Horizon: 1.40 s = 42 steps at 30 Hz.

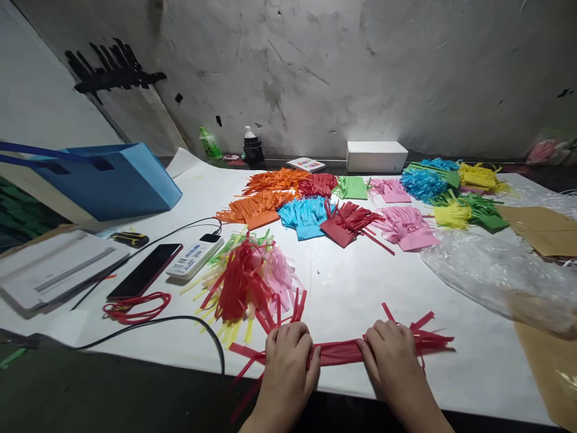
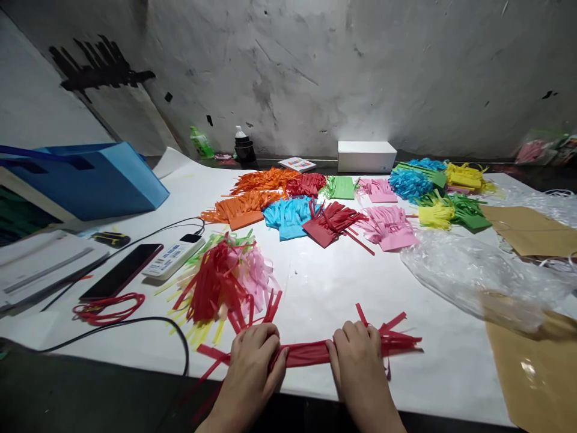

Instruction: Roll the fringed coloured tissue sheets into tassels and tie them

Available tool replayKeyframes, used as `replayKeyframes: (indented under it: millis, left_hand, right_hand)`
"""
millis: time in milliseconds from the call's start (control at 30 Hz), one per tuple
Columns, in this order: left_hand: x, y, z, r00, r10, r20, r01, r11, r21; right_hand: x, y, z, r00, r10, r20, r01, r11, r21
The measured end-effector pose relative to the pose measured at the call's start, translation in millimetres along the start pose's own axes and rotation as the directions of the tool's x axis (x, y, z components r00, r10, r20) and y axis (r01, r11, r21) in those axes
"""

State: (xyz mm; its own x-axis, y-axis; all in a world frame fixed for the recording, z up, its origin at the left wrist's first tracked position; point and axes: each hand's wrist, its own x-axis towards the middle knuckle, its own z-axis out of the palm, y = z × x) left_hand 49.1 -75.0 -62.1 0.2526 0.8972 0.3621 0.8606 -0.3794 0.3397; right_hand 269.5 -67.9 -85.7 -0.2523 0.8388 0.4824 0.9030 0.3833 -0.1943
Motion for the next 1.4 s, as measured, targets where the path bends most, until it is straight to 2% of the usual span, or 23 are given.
replayKeyframes:
  millis: [233, 367, 467, 567, 667, 733, 833, 900, 1000, 1100, 1233, 1333, 1400]
  left_hand:
    - [5, -4, 0.6, 0.996, -0.008, 0.084, 0.006, 1.000, 0.021]
    - [14, -4, 0.1, 0.984, -0.022, 0.175, 0.013, 0.998, 0.055]
    - [19, -4, -1.2, 0.973, -0.045, 0.225, 0.028, 0.997, 0.078]
    - [21, -5, -2.1, 0.972, -0.046, 0.229, 0.027, 0.996, 0.086]
    - [16, -7, -0.6, 0.990, 0.016, 0.138, -0.024, 0.998, 0.052]
    - [12, -7, 2.1, 0.989, 0.145, 0.002, -0.145, 0.989, -0.002]
    - [7, -3, 6.1, 0.920, 0.341, -0.193, -0.359, 0.931, -0.067]
    - [6, 1, 6.4, 0.896, 0.383, -0.225, -0.413, 0.905, -0.105]
    - [8, 4, 2.8, 0.904, 0.395, -0.165, -0.418, 0.897, -0.141]
    - [9, 0, -2.0, 0.901, 0.421, -0.109, -0.433, 0.892, -0.131]
    - [7, -8, -3.8, 0.889, 0.451, -0.078, -0.458, 0.879, -0.131]
    - [8, -9, -3.0, 0.888, 0.458, -0.045, -0.460, 0.877, -0.137]
    - [9, -7, -2.1, 0.887, 0.460, -0.045, -0.462, 0.876, -0.139]
  right_hand:
    - [-13, -1, -5, 0.997, 0.072, -0.035, -0.068, 0.993, 0.102]
    - [-15, -4, -8, 0.990, 0.106, -0.093, -0.096, 0.989, 0.110]
    - [-14, -15, -10, 0.970, 0.068, -0.231, -0.043, 0.993, 0.112]
    - [-13, -29, -6, 0.947, -0.032, -0.319, 0.083, 0.986, 0.146]
    - [-12, -35, -2, 0.950, -0.097, -0.297, 0.146, 0.978, 0.146]
    - [-12, -35, -3, 0.953, -0.095, -0.287, 0.149, 0.973, 0.174]
    - [-10, -36, -9, 0.951, -0.090, -0.295, 0.166, 0.956, 0.243]
    - [-9, -39, -10, 0.953, -0.114, -0.281, 0.181, 0.958, 0.224]
    - [-9, -39, -8, 0.962, -0.112, -0.250, 0.151, 0.978, 0.141]
    - [-12, -23, -10, 0.970, -0.034, -0.241, 0.053, 0.996, 0.074]
    - [-33, 34, -28, 0.981, 0.072, -0.178, -0.100, 0.983, -0.154]
    - [-57, 85, -45, 0.964, 0.174, -0.201, -0.238, 0.903, -0.359]
    - [-69, 105, -57, 0.930, 0.245, -0.273, -0.348, 0.824, -0.447]
